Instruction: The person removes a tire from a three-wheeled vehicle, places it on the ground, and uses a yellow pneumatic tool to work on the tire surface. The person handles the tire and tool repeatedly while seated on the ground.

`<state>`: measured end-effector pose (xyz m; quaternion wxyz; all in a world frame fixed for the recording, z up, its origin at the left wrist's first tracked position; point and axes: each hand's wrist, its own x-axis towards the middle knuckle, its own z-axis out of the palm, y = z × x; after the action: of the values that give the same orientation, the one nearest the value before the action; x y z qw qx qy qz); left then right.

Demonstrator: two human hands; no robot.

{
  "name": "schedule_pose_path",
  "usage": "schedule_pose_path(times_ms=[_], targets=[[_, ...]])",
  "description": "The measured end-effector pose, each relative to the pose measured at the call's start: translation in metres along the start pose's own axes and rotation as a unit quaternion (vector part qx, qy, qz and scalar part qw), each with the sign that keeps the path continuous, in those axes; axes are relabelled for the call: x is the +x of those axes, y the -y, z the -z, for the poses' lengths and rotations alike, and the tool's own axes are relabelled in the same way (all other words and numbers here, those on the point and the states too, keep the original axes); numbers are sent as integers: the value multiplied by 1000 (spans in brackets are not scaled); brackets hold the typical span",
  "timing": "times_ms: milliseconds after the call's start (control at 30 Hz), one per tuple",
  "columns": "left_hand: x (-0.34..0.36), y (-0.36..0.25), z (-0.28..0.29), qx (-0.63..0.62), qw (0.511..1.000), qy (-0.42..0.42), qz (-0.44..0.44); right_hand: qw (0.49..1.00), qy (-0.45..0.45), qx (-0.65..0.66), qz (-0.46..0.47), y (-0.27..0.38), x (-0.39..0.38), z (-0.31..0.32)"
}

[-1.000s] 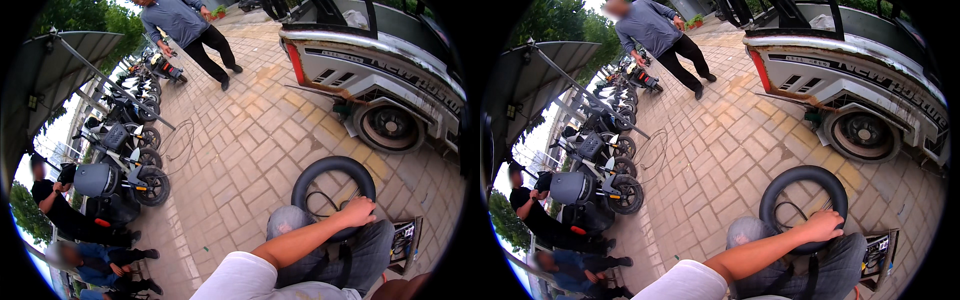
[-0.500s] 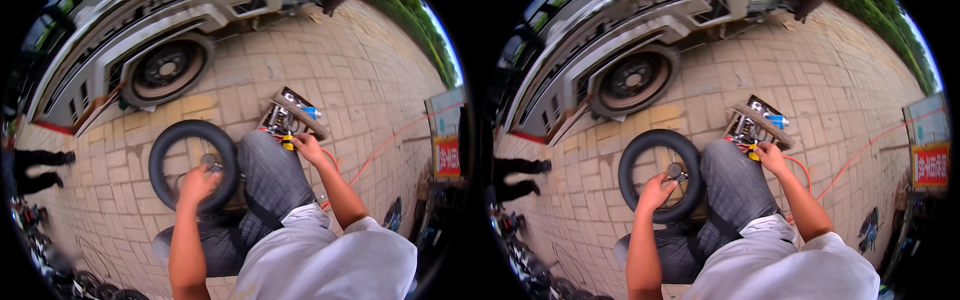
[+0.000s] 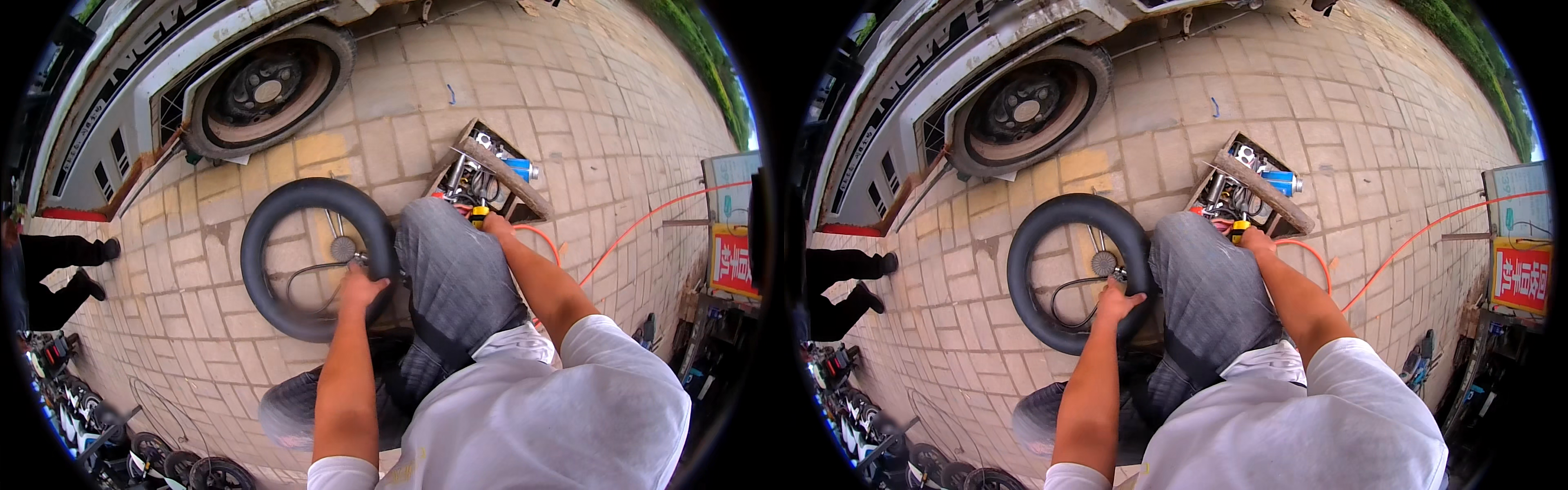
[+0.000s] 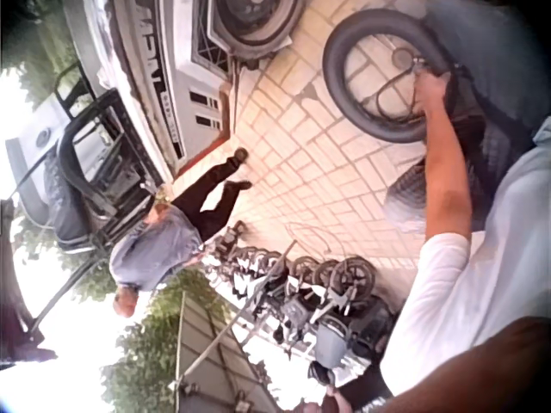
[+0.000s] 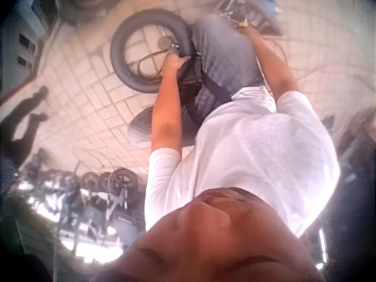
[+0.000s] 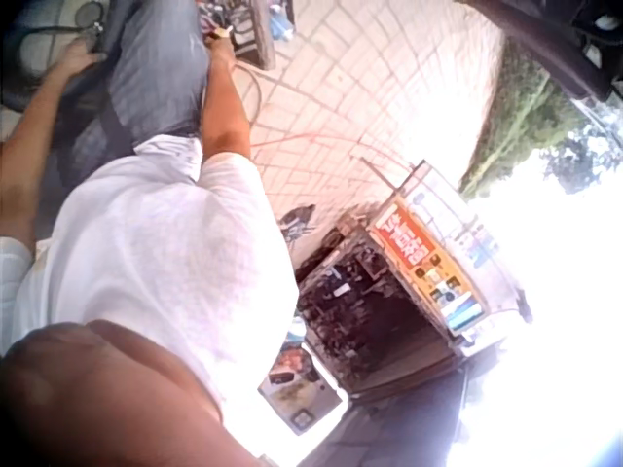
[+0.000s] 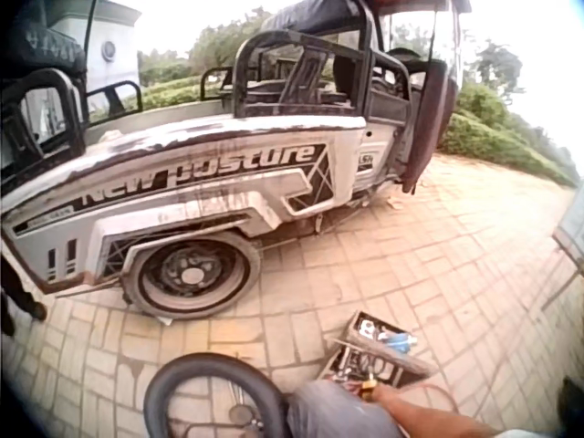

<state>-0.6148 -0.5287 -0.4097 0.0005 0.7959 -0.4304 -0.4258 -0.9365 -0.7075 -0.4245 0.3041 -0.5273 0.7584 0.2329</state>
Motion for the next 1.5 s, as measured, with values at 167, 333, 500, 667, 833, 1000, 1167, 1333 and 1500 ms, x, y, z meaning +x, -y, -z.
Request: schedule_pose_path(times_ms=[167,333,500,667,833,1000,1167,1333,1500], targets=[[5,-33,-5,-24,999,-2,45,1000,-17,6,-10,-12,10,-6],[-4,-56,5,36,997,-3,62,997,-36,-30,66,-49,-30,24],[7,-44,-21,-17,998,-50,43,991,-10,15,131,-95,-96,52],[6,-32,25,-259,963,-50,-46,963,-33,202,172,-99,-153,81],[-74,-46,169,-501,861,25,-82,866,121,390,288,-24,-201,124],[-153,-15,228,-553,815,13,-173,712,317,444,442,71,-255,124],[-190,-11,218,-621,757,12,-205,629,396,424,517,136,-285,96],[-206,-7,215,-497,844,-46,-197,559,474,500,462,144,-297,70],[-219,-14,208,-527,817,-64,-225,581,454,448,505,142,-306,66]])
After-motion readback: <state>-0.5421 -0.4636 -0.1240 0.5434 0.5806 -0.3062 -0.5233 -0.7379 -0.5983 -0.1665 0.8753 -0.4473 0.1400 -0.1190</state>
